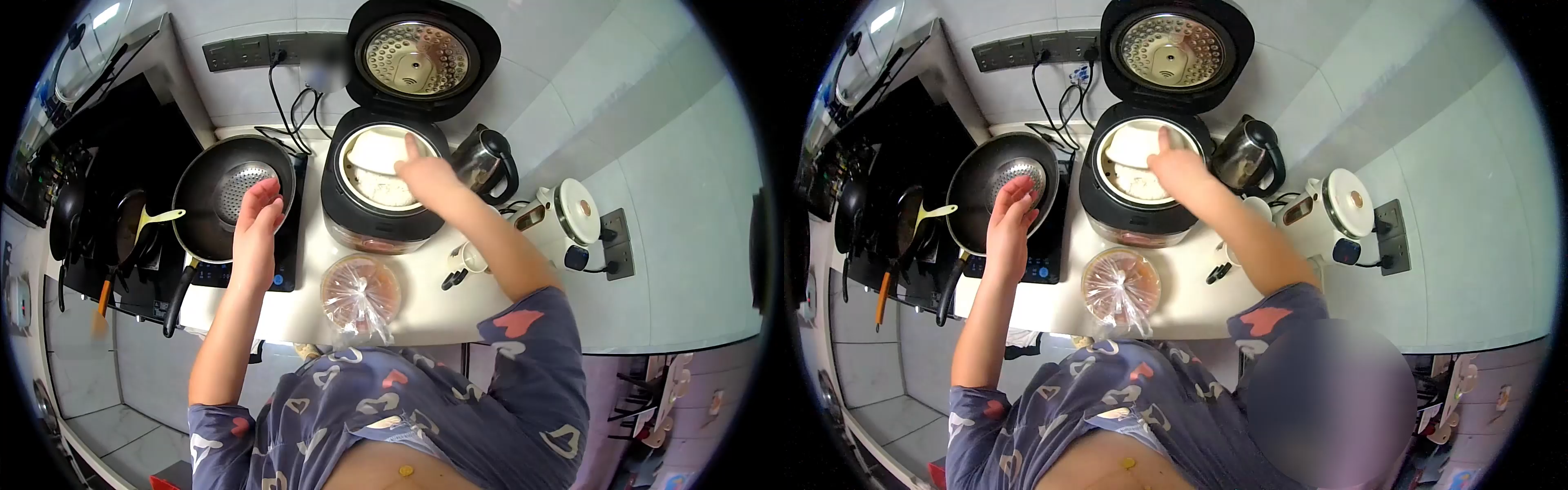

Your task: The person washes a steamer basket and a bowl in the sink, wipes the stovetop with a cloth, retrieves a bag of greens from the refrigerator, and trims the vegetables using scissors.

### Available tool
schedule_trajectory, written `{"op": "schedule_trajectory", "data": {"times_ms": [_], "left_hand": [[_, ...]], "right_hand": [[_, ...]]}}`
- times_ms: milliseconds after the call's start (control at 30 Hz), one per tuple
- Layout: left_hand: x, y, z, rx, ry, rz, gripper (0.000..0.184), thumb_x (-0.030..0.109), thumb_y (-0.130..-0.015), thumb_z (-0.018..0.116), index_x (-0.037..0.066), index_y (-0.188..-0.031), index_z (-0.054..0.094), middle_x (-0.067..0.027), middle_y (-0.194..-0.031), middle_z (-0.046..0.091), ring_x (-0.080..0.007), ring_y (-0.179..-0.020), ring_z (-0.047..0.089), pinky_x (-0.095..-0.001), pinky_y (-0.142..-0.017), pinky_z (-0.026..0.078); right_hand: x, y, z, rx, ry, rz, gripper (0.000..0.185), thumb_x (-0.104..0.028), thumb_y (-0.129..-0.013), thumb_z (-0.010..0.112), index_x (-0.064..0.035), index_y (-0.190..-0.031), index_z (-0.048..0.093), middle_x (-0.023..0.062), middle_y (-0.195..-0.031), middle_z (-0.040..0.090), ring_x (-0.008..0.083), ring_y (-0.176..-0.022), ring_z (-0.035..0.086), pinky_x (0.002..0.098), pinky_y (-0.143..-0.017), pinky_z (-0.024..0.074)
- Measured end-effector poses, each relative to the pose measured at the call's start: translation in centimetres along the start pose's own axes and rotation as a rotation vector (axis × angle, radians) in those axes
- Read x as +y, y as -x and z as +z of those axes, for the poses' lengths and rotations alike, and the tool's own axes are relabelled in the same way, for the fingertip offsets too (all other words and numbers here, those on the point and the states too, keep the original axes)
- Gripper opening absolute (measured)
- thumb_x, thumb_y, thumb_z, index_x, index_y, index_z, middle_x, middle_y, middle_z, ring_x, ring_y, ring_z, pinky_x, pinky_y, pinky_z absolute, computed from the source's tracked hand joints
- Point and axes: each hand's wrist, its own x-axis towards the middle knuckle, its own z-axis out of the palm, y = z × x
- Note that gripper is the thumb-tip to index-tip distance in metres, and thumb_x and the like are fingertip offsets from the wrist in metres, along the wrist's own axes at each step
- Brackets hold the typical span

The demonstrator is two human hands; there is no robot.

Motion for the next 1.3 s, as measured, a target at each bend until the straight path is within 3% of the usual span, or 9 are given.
{"op": "schedule_trajectory", "data": {"times_ms": [400,433,533,633,767,800,967,1100,1300], "left_hand": [[-0.2,-0.1,-1.2,-0.035,0.033,-0.033,0.031,0.010,-0.092,0.054,0.009,-0.122,0.055,0.0005,-0.120,0.055,-0.0099,-0.107,0.051,-0.0257,-0.090,0.039],[-0.4,-0.2,-1.0,-0.046,0.032,-0.033,0.031,0.010,-0.092,0.054,0.009,-0.122,0.055,0.0005,-0.120,0.055,-0.0099,-0.107,0.051,-0.0257,-0.090,0.039],[-1.1,-0.7,0.1,-0.107,-0.012,-0.055,0.031,0.011,-0.090,0.056,0.011,-0.121,0.054,0.0006,-0.122,0.054,-0.0114,-0.112,0.051,-0.0273,-0.089,0.039],[-1.6,-0.9,2.2,-0.186,-0.014,-0.057,0.032,0.012,-0.089,0.060,0.013,-0.121,0.055,0.0017,-0.120,0.055,-0.0102,-0.108,0.052,-0.0271,-0.089,0.039],[-1.4,-1.6,5.1,-0.321,0.098,-0.191,0.059,0.022,-0.090,0.064,0.014,-0.142,0.037,-0.0071,-0.135,0.047,-0.0170,-0.114,0.052,-0.0359,-0.095,0.042],[-1.1,-1.6,5.8,-0.330,0.171,-0.246,0.071,0.028,-0.090,0.064,0.013,-0.148,0.025,-0.0119,-0.139,0.044,-0.0194,-0.116,0.053,-0.0403,-0.098,0.042],[-1.9,-1.5,6.0,-0.168,0.405,-0.309,0.051,0.020,-0.094,0.052,0.005,-0.140,0.035,-0.0148,-0.132,0.051,-0.0275,-0.118,0.055,-0.0460,-0.097,0.048],[0.0,-0.3,2.8,0.012,0.391,-0.307,0.049,0.025,-0.096,0.044,0.003,-0.139,0.036,-0.0157,-0.131,0.053,-0.0266,-0.116,0.057,-0.0427,-0.090,0.052],[1.5,1.5,-0.7,0.147,0.391,-0.267,0.049,0.027,-0.095,0.045,0.004,-0.138,0.038,-0.0142,-0.127,0.057,-0.0248,-0.109,0.062,-0.0374,-0.079,0.057]], "right_hand": [[3.5,1.7,3.7,0.924,-0.223,0.347,0.011,-0.008,-0.087,0.055,0.0009,-0.094,0.058,0.0183,-0.134,0.050,0.0308,-0.070,0.067,0.0385,-0.056,0.0563],[3.4,1.7,3.7,0.925,-0.218,0.356,0.011,-0.008,-0.087,0.055,0.0009,-0.094,0.058,0.0183,-0.134,0.050,0.0308,-0.070,0.067,0.0385,-0.056,0.0563],[3.2,2.5,3.3,0.818,-1.243,0.667,0.021,-0.013,-0.094,0.052,0.0013,-0.108,0.056,0.0137,-0.112,0.061,0.0210,-0.082,0.067,0.0329,-0.064,0.0589],[1.9,4.3,-0.1,0.696,-1.919,0.748,0.021,-0.012,-0.094,0.053,0.0017,-0.110,0.054,0.0174,-0.107,0.062,0.0242,-0.076,0.068,0.0335,-0.063,0.0596],[0.2,5.9,-1.4,0.427,-2.089,0.615,0.025,-0.013,-0.094,0.054,0.0023,-0.114,0.051,0.0152,-0.099,0.065,0.0221,-0.073,0.068,0.0326,-0.062,0.0598],[-0.4,6.0,-1.5,0.347,-2.082,0.552,0.026,-0.014,-0.094,0.054,0.0021,-0.115,0.051,0.0138,-0.097,0.066,0.0215,-0.073,0.068,0.0325,-0.062,0.0601],[-4.6,6.2,-2.9,0.021,-1.853,0.449,0.033,-0.032,-0.098,0.055,-0.0006,-0.108,0.058,0.0069,-0.093,0.066,0.0161,-0.073,0.067,0.0290,-0.061,0.0559],[-0.2,3.8,1.5,0.517,-0.790,0.327,0.019,-0.024,-0.088,0.063,-0.0069,-0.093,0.069,0.0118,-0.098,0.069,0.0293,-0.082,0.067,0.0371,-0.071,0.0531],[1.4,0.3,6.2,0.520,-0.391,-0.089,0.019,-0.026,-0.084,0.065,-0.0098,-0.091,0.072,0.0084,-0.101,0.069,0.0293,-0.088,0.065,0.0378,-0.079,0.0523]]}}
